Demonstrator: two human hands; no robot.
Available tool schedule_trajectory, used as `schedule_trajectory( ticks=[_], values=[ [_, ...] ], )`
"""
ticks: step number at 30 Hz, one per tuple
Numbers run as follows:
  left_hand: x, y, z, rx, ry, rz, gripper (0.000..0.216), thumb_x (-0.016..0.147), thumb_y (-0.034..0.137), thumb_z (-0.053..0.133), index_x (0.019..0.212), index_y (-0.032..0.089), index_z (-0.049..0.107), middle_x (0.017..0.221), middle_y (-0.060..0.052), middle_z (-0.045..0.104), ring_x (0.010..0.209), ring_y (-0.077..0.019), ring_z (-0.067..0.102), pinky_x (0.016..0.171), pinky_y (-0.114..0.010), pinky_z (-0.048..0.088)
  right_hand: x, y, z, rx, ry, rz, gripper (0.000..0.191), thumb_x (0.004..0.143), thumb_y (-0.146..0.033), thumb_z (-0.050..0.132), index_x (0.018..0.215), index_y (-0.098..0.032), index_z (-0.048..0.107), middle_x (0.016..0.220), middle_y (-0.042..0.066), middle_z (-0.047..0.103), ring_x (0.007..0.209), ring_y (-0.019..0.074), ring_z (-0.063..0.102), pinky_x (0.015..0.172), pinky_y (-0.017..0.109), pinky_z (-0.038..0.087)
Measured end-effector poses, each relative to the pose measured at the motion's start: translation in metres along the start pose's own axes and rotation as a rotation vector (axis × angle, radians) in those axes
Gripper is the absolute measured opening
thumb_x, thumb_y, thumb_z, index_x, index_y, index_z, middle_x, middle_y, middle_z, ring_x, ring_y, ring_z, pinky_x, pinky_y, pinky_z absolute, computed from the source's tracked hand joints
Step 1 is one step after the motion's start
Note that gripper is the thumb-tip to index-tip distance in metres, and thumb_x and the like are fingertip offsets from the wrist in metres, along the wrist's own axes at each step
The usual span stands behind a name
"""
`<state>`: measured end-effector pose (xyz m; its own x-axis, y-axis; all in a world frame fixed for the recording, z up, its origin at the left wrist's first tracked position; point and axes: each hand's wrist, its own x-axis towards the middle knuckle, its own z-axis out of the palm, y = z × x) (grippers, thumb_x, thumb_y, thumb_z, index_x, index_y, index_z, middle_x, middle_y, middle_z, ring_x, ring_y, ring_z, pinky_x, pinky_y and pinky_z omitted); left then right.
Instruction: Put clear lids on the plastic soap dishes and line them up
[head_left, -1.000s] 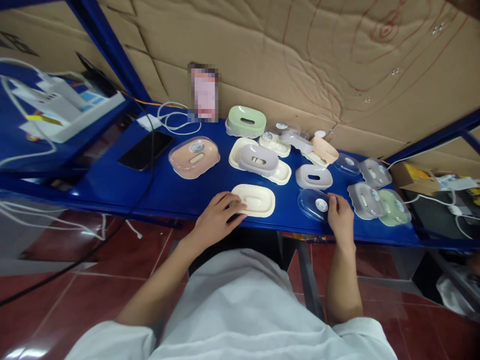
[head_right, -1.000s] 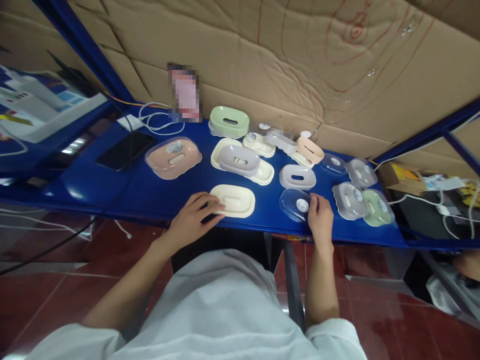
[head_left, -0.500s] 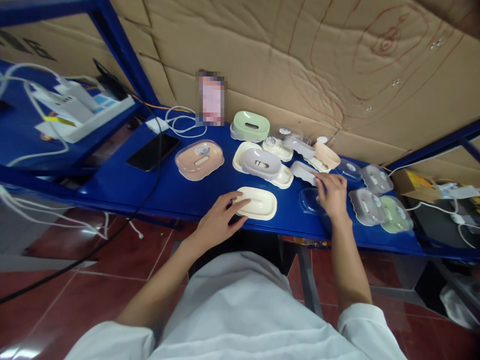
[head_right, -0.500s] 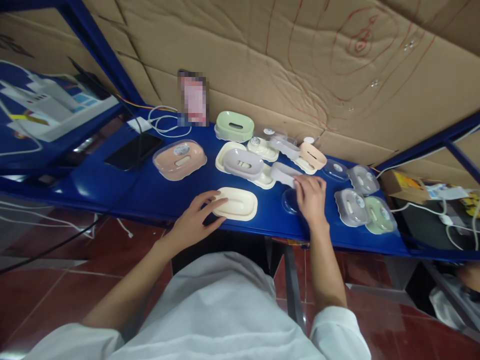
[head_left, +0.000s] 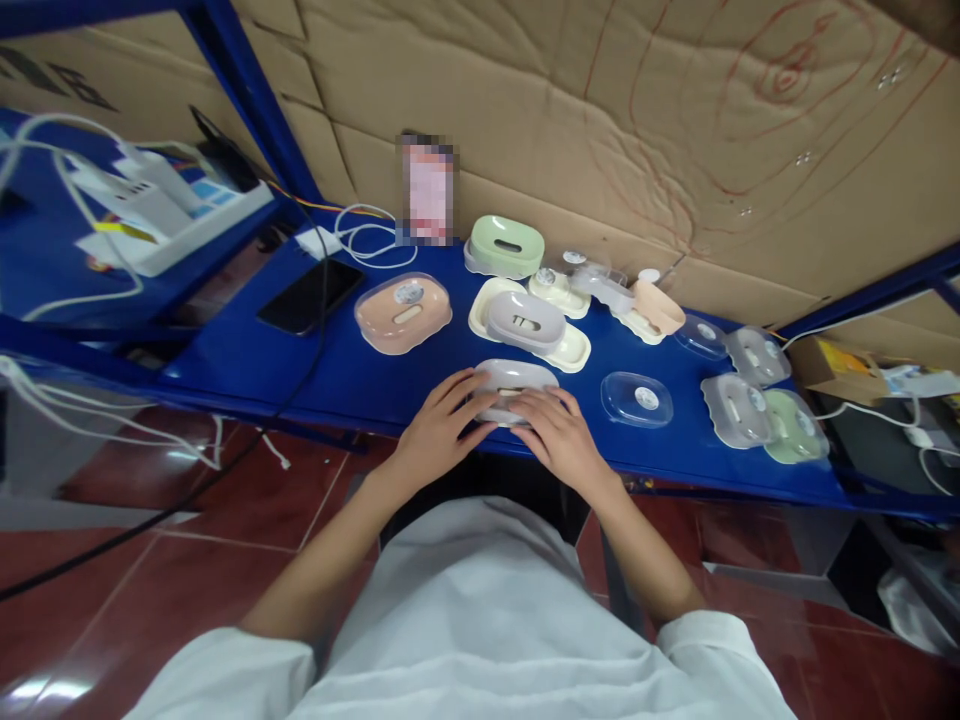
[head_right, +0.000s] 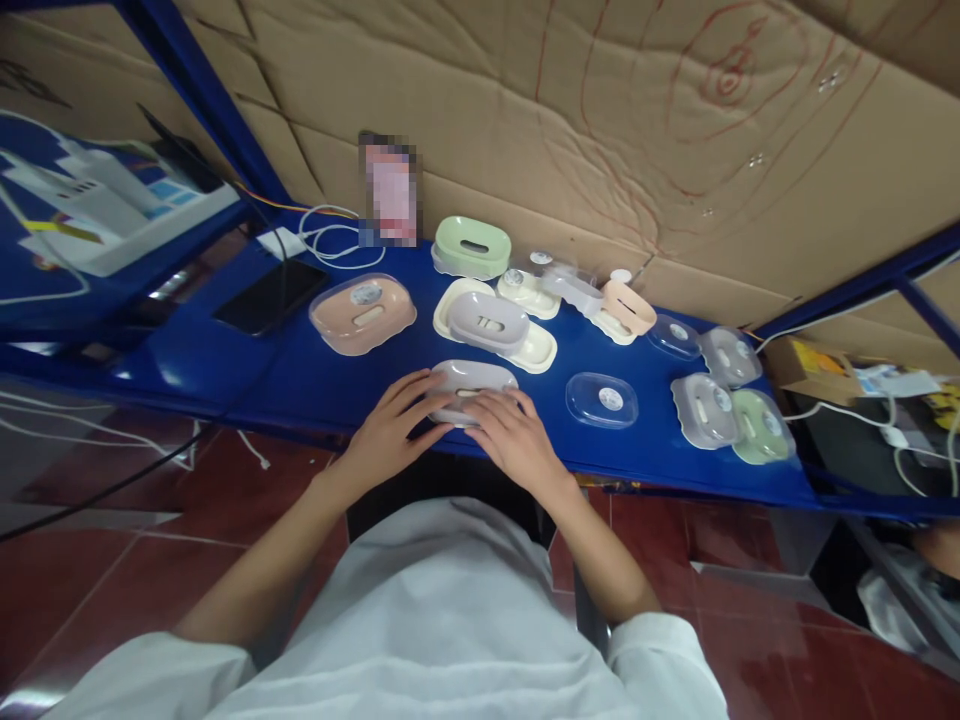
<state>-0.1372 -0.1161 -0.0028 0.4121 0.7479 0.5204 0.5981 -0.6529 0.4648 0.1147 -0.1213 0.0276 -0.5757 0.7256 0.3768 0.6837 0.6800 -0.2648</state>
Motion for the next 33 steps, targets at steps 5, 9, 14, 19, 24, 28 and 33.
schedule_trajectory(
  ticks=[5, 9, 14, 19, 24, 28, 33],
  values=[
    [-0.002, -0.004, 0.001, 0.008, 0.006, 0.033, 0.027, 0.102, 0.026, 0.069, 0.129, 0.026, 0.074, 0.142, -0.010, 0.070, 0.142, -0.0317, 0.057, 0.119, -0.056, 0.054, -0.005, -0.004, 0.006, 0.036, -0.037, -0.007, 0.036, 0.112, -0.023, 0.051, 0.142, -0.030, 0.069, 0.145, 0.004, 0.073, 0.143, 0.0202, 0.062, 0.129, 0.047, 0.042],
    [-0.003, -0.001, 0.000, -0.006, -0.004, 0.062, 0.026, 0.102, 0.025, 0.071, 0.127, 0.026, 0.073, 0.141, -0.010, 0.069, 0.141, -0.0317, 0.057, 0.117, -0.055, 0.056, -0.019, 0.014, -0.012, 0.021, -0.036, -0.001, 0.038, 0.112, -0.030, 0.051, 0.147, -0.031, 0.066, 0.155, 0.004, 0.065, 0.154, 0.0233, 0.052, 0.132, 0.053, 0.037],
    [-0.003, 0.005, -0.006, -0.050, -0.035, -0.005, 0.027, 0.103, 0.029, 0.070, 0.129, 0.024, 0.072, 0.169, -0.015, 0.042, 0.156, -0.0349, 0.045, 0.123, -0.057, 0.050, -0.070, 0.080, -0.057, -0.216, 0.147, 0.436, 0.052, 0.108, -0.050, 0.058, 0.156, -0.031, 0.058, 0.169, 0.011, 0.049, 0.163, 0.0381, 0.035, 0.129, 0.073, 0.025],
    [-0.002, 0.009, -0.009, -0.097, -0.119, -0.090, 0.033, 0.106, 0.033, 0.062, 0.139, 0.025, 0.064, 0.172, -0.014, 0.040, 0.157, -0.0303, 0.046, 0.125, -0.050, 0.049, -0.110, 0.108, -0.072, -0.108, 0.104, 0.504, 0.063, 0.099, -0.064, 0.066, 0.152, -0.030, 0.062, 0.163, 0.015, 0.056, 0.151, 0.0393, 0.052, 0.124, 0.068, 0.041],
    [0.001, 0.007, -0.009, -0.154, -0.136, -0.138, 0.045, 0.106, 0.038, 0.064, 0.149, 0.027, 0.057, 0.168, -0.012, 0.045, 0.155, -0.0289, 0.048, 0.129, -0.051, 0.044, -0.103, 0.088, -0.064, -0.013, -0.056, 0.478, 0.079, 0.097, -0.067, 0.068, 0.166, -0.035, 0.045, 0.178, 0.011, 0.034, 0.163, 0.0413, 0.031, 0.125, 0.067, 0.038],
    [0.001, 0.007, -0.011, -0.191, -0.161, -0.185, 0.050, 0.104, 0.042, 0.066, 0.151, 0.029, 0.056, 0.170, -0.011, 0.042, 0.157, -0.0300, 0.045, 0.130, -0.051, 0.042, -0.091, 0.083, -0.060, -0.045, 0.026, 0.487, 0.071, 0.095, -0.070, 0.070, 0.155, -0.035, 0.059, 0.165, 0.012, 0.052, 0.149, 0.0403, 0.049, 0.124, 0.066, 0.038],
    [0.009, 0.007, -0.018, -0.247, -0.228, -0.215, 0.065, 0.101, 0.040, 0.071, 0.160, 0.032, 0.046, 0.166, -0.011, 0.042, 0.156, -0.0307, 0.044, 0.132, -0.051, 0.038, -0.070, 0.071, -0.050, 0.070, 0.167, 0.419, 0.064, 0.099, -0.065, 0.067, 0.154, -0.033, 0.061, 0.151, 0.012, 0.060, 0.140, 0.0358, 0.058, 0.121, 0.058, 0.045]
  ],
)
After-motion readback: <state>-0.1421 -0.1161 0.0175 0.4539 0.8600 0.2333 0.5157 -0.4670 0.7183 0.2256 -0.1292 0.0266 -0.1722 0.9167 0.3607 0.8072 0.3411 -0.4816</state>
